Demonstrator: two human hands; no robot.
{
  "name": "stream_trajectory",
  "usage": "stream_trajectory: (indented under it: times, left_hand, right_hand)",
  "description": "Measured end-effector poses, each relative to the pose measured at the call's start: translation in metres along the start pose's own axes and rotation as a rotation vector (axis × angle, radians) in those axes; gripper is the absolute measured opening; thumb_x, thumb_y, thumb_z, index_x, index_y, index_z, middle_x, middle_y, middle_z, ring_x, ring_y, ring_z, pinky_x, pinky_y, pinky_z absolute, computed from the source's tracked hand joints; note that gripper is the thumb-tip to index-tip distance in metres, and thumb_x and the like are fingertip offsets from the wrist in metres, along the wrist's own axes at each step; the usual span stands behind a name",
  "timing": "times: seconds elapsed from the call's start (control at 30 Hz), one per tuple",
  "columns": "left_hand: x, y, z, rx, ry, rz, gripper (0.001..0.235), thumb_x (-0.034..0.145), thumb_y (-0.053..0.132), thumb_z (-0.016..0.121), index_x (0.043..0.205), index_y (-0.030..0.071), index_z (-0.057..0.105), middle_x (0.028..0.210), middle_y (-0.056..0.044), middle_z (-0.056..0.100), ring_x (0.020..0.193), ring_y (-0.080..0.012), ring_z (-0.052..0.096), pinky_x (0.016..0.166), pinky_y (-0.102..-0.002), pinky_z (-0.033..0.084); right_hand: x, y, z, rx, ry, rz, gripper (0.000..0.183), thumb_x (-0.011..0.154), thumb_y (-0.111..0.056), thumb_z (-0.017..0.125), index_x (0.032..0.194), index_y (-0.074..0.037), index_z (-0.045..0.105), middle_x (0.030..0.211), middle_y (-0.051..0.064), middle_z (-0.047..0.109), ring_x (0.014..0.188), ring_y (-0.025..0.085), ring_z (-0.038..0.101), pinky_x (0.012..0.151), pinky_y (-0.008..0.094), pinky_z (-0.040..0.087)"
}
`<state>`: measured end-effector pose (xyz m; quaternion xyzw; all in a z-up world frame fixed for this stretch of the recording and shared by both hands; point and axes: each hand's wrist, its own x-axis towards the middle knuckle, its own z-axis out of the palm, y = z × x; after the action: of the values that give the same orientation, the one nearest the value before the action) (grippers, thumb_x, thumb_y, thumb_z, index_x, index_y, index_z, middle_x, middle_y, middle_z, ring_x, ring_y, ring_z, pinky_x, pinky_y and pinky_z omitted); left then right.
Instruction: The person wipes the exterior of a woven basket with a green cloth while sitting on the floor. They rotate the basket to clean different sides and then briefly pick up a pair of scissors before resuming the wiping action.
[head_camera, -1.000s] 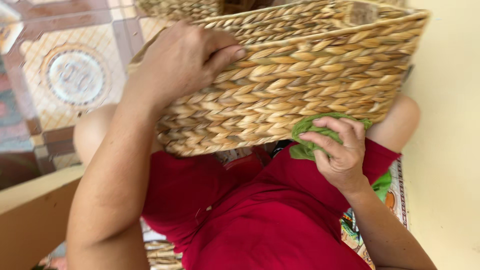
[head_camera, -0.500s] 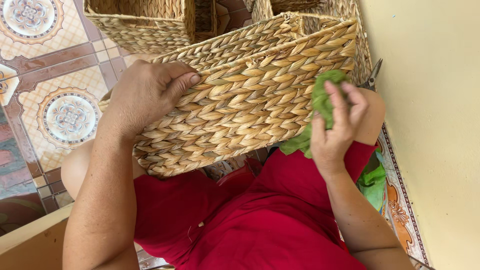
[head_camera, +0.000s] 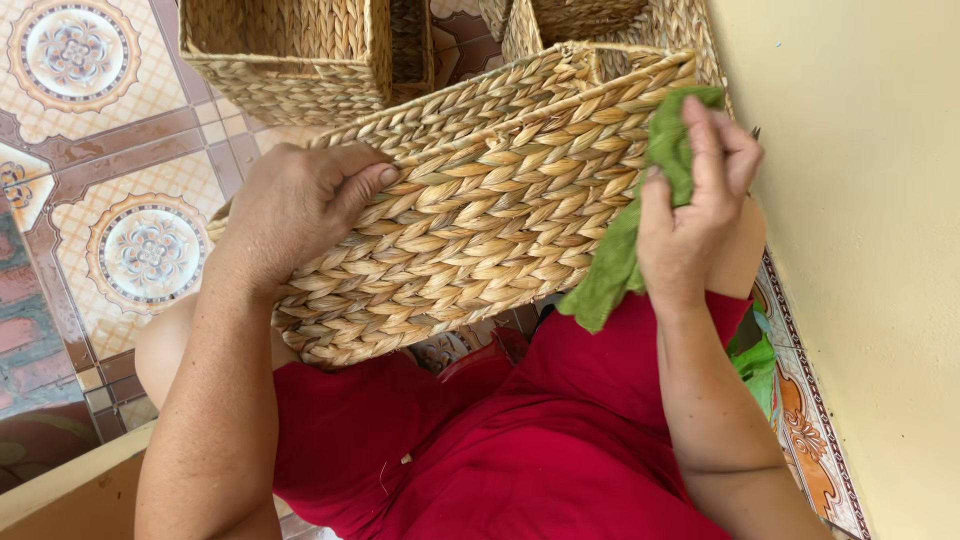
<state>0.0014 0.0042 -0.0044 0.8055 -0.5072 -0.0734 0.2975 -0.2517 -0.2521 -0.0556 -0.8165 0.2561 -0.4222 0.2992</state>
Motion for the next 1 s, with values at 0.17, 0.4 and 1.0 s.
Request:
stream_trajectory:
  times: [0.17,0.4,1.0]
  left_hand:
    - [-0.001,-0.001,0.004,-0.001,0.039,0.040,0.023,0.101,0.030,0.070,0.105,0.009,0.078,0.077,-0.016,0.071,0.066,-0.0326,0.069,0.062,-0.043,0.053]
    - [0.000,-0.003,0.004,0.028,0.001,-0.003,0.024,0.102,0.033,0.069,0.101,0.010,0.079,0.070,-0.013,0.071,0.056,-0.0281,0.068,0.057,-0.041,0.053]
    - [0.004,-0.004,0.005,0.012,-0.006,0.012,0.029,0.104,0.038,0.065,0.098,0.014,0.079,0.065,-0.010,0.071,0.055,-0.0268,0.069,0.058,-0.042,0.056]
  right_hand:
    - [-0.018,-0.031,0.011,-0.096,-0.173,-0.108,0.055,0.080,0.014,0.062,0.130,-0.006,0.069,0.128,0.011,0.054,0.123,0.025,0.057,0.104,0.036,0.055]
    - [0.026,-0.017,0.003,0.203,0.022,0.088,0.045,0.092,0.004,0.059,0.134,-0.012,0.064,0.132,0.007,0.049,0.124,0.023,0.060,0.105,0.039,0.055]
    - [-0.059,-0.111,0.095,0.003,-0.537,-0.529,0.060,0.086,-0.004,0.079,0.142,-0.017,0.063,0.132,0.008,0.052,0.119,0.026,0.052,0.106,0.038,0.048]
